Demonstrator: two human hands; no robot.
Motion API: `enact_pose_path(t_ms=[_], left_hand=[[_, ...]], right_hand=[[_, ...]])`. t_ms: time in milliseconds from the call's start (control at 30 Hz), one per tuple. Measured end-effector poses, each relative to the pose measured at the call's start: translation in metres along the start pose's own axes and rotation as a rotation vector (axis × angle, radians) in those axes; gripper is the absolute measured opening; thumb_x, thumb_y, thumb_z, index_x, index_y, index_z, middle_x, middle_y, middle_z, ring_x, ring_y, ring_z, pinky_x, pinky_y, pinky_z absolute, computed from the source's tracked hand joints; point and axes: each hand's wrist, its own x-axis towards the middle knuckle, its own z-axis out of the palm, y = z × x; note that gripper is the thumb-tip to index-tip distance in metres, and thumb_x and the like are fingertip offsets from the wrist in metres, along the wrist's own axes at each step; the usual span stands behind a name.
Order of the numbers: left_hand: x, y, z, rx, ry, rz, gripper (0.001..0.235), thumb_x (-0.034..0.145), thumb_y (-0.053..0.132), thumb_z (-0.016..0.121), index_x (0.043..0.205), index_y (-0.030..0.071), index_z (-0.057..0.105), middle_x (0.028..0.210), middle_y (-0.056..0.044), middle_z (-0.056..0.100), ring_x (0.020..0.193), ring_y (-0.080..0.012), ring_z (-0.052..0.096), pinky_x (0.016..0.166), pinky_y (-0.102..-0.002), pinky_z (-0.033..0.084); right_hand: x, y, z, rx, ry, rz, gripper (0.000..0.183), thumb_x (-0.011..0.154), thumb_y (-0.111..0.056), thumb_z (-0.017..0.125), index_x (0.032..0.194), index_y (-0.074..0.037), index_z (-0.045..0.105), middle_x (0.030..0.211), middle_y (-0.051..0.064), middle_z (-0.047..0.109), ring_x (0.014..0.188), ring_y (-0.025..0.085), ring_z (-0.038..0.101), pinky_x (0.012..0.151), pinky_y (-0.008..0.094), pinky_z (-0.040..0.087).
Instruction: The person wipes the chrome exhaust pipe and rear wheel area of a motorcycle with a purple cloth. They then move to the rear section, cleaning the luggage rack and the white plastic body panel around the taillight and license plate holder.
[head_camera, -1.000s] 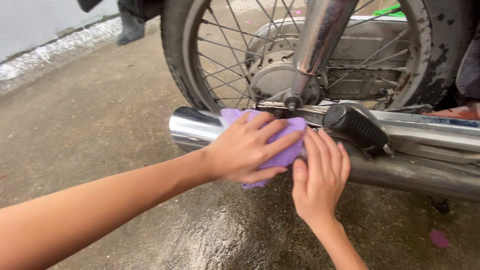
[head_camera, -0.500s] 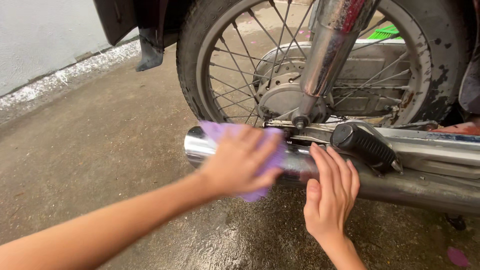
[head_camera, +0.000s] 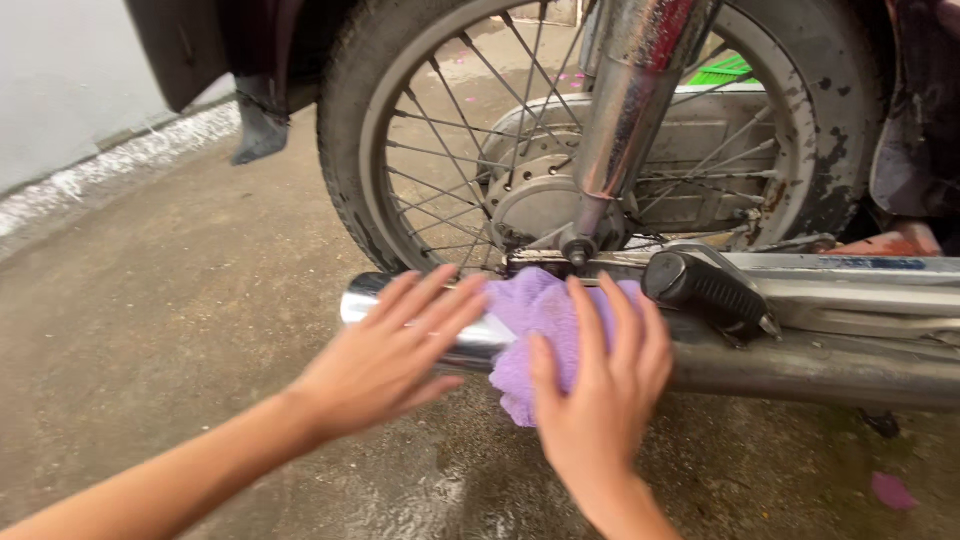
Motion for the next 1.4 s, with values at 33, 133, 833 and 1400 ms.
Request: enact_pose_path(t_ms=[33, 133, 833, 1400], left_hand=[[-0.007, -0.003, 0.0, -0.013, 0.005, -0.001, 0.076, 0.088, 0.06, 0.028, 0.143, 0.01, 0.011, 0.148, -0.009, 0.014, 0.137, -0.0238, 0.012, 0.112, -0.038, 0.01], [-0.02, -0.011, 0.002, 0.006, 0.045, 0.084, 0.075, 0.084, 0.05, 0.04, 0.141, 0.006, 0.019, 0.145, -0.014, 0.023, 0.134, -0.0278, 0.024, 0.111, -0.04, 0.017], [0.001, 0.005, 0.015, 0.017, 0.126, 0.084, 0.072, 0.086, 0.054, 0.037, 0.143, 0.015, 0.016, 0.146, -0.015, 0.021, 0.135, -0.029, 0.02, 0.111, -0.045, 0.013], [0.0, 0.005, 0.005, -0.027, 0.111, 0.08, 0.062, 0.088, 0.046, 0.043, 0.139, 0.016, 0.027, 0.142, -0.015, 0.03, 0.131, -0.0308, 0.03, 0.106, -0.046, 0.024]], right_hand=[[-0.001, -0.004, 0.004, -0.012, -0.007, -0.001, 0.045, 0.085, -0.037, 0.047, 0.122, -0.012, 0.052, 0.13, 0.009, 0.046, 0.12, 0.031, 0.035, 0.097, 0.049, 0.028], [-0.012, -0.004, 0.02, -0.034, 0.0, -0.105, 0.052, 0.081, -0.049, 0.05, 0.121, -0.016, 0.051, 0.126, 0.007, 0.05, 0.121, 0.032, 0.039, 0.102, 0.052, 0.028], [-0.031, 0.093, 0.01, -0.016, 0.262, -0.439, 0.046, 0.084, -0.054, 0.038, 0.094, -0.014, 0.06, 0.106, 0.009, 0.058, 0.102, 0.035, 0.055, 0.086, 0.045, 0.045], [0.002, 0.013, -0.003, -0.087, 0.026, 0.027, 0.043, 0.066, -0.015, 0.058, 0.109, -0.02, 0.058, 0.119, 0.012, 0.046, 0.108, 0.032, 0.045, 0.095, 0.049, 0.03]])
